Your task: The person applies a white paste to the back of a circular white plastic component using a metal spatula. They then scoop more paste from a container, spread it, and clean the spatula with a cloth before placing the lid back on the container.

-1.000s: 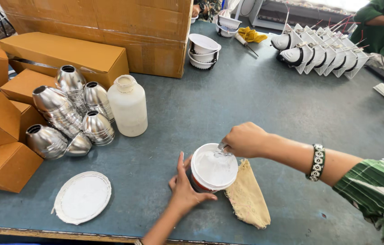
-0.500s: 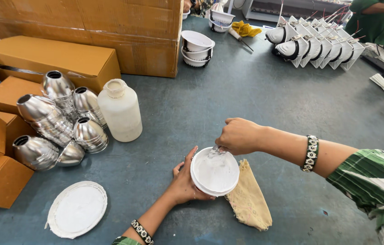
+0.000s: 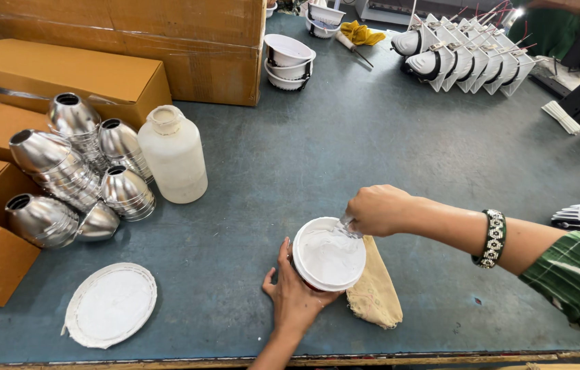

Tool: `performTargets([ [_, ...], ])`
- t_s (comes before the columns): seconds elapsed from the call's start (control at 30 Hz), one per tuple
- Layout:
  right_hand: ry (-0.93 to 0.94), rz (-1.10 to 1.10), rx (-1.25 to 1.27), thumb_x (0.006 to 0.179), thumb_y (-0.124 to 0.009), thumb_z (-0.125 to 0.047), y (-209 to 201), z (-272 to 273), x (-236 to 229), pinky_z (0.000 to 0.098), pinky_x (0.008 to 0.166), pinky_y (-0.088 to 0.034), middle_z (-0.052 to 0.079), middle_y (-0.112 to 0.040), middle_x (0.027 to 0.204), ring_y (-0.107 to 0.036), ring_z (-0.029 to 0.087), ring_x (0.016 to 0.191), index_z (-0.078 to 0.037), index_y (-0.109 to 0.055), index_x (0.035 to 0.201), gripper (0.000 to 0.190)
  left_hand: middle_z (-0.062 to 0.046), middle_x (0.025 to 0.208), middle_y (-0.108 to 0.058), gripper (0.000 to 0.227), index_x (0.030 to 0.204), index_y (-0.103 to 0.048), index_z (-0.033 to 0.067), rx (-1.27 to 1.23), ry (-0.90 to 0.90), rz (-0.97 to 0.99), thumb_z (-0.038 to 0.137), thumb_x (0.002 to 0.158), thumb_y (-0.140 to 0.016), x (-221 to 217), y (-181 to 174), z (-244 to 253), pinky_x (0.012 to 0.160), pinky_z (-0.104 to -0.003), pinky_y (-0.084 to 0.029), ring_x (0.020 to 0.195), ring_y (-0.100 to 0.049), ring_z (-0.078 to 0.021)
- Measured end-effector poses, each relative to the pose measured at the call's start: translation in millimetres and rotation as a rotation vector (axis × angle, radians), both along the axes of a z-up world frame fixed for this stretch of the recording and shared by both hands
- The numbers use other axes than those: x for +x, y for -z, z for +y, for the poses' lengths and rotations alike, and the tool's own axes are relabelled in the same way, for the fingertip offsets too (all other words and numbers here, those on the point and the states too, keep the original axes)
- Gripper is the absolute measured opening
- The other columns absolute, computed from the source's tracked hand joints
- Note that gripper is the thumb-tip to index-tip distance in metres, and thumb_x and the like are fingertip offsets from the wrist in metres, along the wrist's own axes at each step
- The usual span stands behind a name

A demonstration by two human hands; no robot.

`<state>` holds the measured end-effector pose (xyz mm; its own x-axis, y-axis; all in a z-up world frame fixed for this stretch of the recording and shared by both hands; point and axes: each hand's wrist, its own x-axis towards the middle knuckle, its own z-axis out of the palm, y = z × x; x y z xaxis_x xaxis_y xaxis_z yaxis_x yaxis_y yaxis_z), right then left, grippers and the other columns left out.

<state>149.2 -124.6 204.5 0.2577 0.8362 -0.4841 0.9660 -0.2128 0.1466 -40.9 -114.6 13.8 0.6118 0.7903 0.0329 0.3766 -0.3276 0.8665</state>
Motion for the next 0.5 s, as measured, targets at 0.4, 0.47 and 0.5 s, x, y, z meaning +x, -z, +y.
performTargets([
  [0.4,-0.224,-0.054,0.026,0.091,-0.064,-0.035,-4,11,6,0.0447,0.078,-0.056,0.011,-0.076,0.089,-0.072,0.032,0.085,-0.021,-0.078,0.11,0.027,-0.012,0.156,-0.051,0.168,0.163,0.012,0.0152,-0.022,0.573,-0.197,0.051,0.042,-0.1,9,16,75,0.124,-0.053,-0.008,0.153,-0.034,-0.0325],
  [0.47,-0.189,-0.033,0.015,0.09,-0.064,-0.033,-1,7,8,0.046,0.077,-0.056,0.012,-0.075,0.089,-0.071,0.033,0.085,-0.021,-0.078,0.109,0.027,-0.011,0.153,-0.054,0.164,0.163,0.006,0.0164,-0.013,0.531,-0.169,0.052,0.042,-0.099,12,17,69,0.123,-0.052,-0.012,0.151,-0.039,-0.0296],
  [0.5,-0.176,-0.022,0.02,0.089,-0.064,-0.032,0,3,9,0.0468,0.078,-0.056,0.013,-0.075,0.089,-0.071,0.034,0.085,-0.02,-0.078,0.108,0.026,-0.01,0.152,-0.055,0.163,0.162,0.005,0.0166,-0.009,0.509,-0.15,0.053,0.041,-0.099,12,18,64,0.121,-0.051,-0.014,0.149,-0.041,-0.028],
])
